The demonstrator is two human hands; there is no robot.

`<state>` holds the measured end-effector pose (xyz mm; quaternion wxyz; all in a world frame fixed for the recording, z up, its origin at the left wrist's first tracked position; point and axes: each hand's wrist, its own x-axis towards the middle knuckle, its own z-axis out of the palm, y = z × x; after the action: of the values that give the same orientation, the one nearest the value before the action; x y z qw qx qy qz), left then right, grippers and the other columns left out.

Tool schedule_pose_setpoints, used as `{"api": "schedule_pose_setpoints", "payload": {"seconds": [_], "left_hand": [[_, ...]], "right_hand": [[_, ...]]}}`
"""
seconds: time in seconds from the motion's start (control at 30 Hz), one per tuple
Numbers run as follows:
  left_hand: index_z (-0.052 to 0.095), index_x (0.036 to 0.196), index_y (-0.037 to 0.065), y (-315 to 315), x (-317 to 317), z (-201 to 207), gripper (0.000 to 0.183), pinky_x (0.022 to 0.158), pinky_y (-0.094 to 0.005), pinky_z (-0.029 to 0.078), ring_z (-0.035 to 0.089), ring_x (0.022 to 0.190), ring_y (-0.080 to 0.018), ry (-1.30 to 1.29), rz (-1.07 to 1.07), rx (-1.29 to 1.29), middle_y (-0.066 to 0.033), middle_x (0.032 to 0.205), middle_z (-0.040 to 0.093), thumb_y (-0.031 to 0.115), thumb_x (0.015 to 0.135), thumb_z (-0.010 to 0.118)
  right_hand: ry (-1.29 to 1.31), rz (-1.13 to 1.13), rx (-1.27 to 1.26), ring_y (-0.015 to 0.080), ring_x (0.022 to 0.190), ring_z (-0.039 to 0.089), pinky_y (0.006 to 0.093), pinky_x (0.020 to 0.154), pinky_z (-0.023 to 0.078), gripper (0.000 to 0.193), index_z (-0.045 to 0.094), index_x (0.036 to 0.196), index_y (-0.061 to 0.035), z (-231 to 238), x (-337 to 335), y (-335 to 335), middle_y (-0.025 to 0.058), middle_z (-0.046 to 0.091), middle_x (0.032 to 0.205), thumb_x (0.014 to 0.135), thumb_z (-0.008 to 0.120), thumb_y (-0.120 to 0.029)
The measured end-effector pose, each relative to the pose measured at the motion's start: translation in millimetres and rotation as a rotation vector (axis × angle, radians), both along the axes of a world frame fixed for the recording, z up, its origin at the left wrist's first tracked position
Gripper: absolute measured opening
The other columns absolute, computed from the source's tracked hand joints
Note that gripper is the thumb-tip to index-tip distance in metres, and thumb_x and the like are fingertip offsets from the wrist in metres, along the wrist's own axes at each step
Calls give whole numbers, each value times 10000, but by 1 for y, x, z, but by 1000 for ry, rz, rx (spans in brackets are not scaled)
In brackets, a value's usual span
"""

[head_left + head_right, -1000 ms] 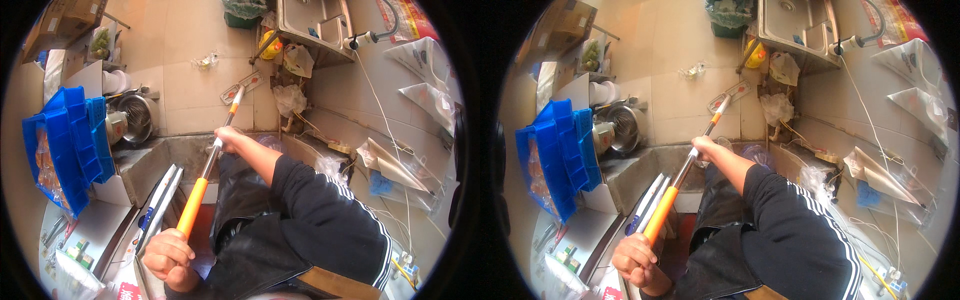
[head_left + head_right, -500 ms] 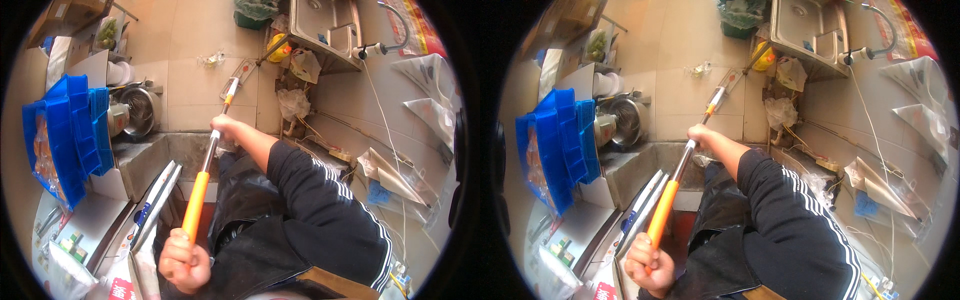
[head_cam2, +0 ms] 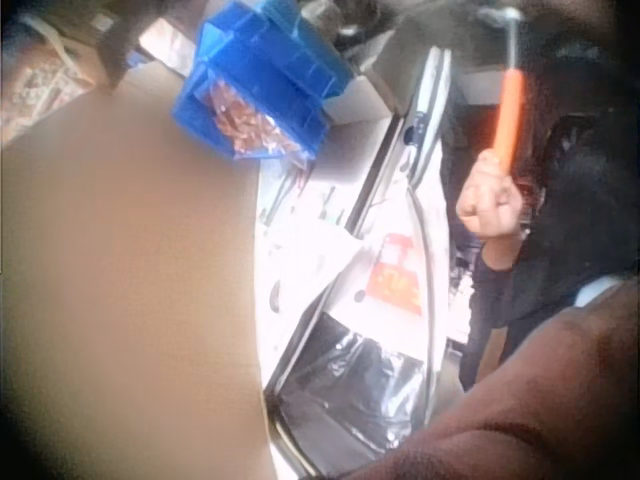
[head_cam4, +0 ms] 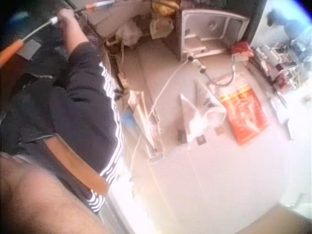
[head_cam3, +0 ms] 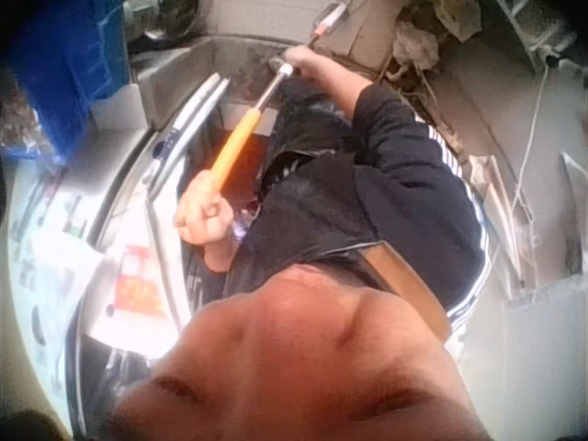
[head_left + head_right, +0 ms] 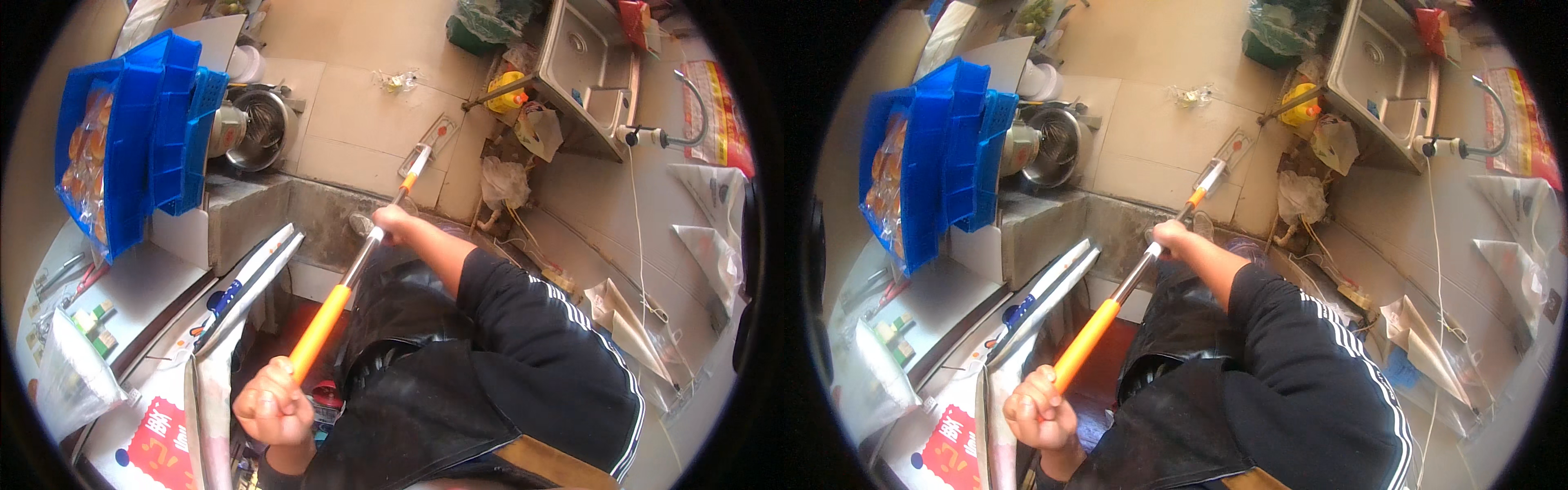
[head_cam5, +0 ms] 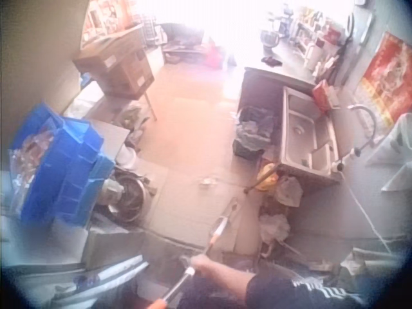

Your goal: The person mops a tiled floor in a commercial kitchen using a flat mop with an orange handle. They repeatedly push and pull the mop across the floor, then rinse the mop head under a sink faucet before resuming mopping.

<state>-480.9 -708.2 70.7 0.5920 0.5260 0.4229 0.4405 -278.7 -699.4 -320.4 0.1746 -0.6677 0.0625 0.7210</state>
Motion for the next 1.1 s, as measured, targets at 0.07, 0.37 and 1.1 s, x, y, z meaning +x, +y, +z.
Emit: {"api": "schedule_pose_setpoints", "payload": {"seconds": [0.07, 0.37, 1.1], "left_hand": [[414, 659, 137, 10, -19, 10, 289, 782, -411, 408, 430, 584, -147, 65, 43, -23, -4, 570, 404, 77, 942, 416], [435, 816, 164, 40, -3, 23, 287, 862, -375, 364, 460, 787, -147, 25, 47, 180, 36, 776, 447, 284, 938, 666], [473, 780, 137, 30, -58, 46, 287, 840, -385, 421, 489, 794, -167, 107, 505, 214, -5, 808, 505, 305, 943, 638]], "right_hand": [[9, 110, 32, 258, 744, 706, 459, 552, 593, 114, 656, 932, -13, 2, -32, 5, 135, 680, 868, 909, 584, -98], [263, -827, 140, 233, 582, 550, 399, 525, 468, 84, 510, 863, -48, 1, -62, 76, 78, 502, 688, 853, 593, -46], [401, -723, 62, 317, 742, 636, 485, 674, 554, 110, 513, 991, 47, 27, -148, 92, 160, 548, 870, 901, 524, -16]]}}
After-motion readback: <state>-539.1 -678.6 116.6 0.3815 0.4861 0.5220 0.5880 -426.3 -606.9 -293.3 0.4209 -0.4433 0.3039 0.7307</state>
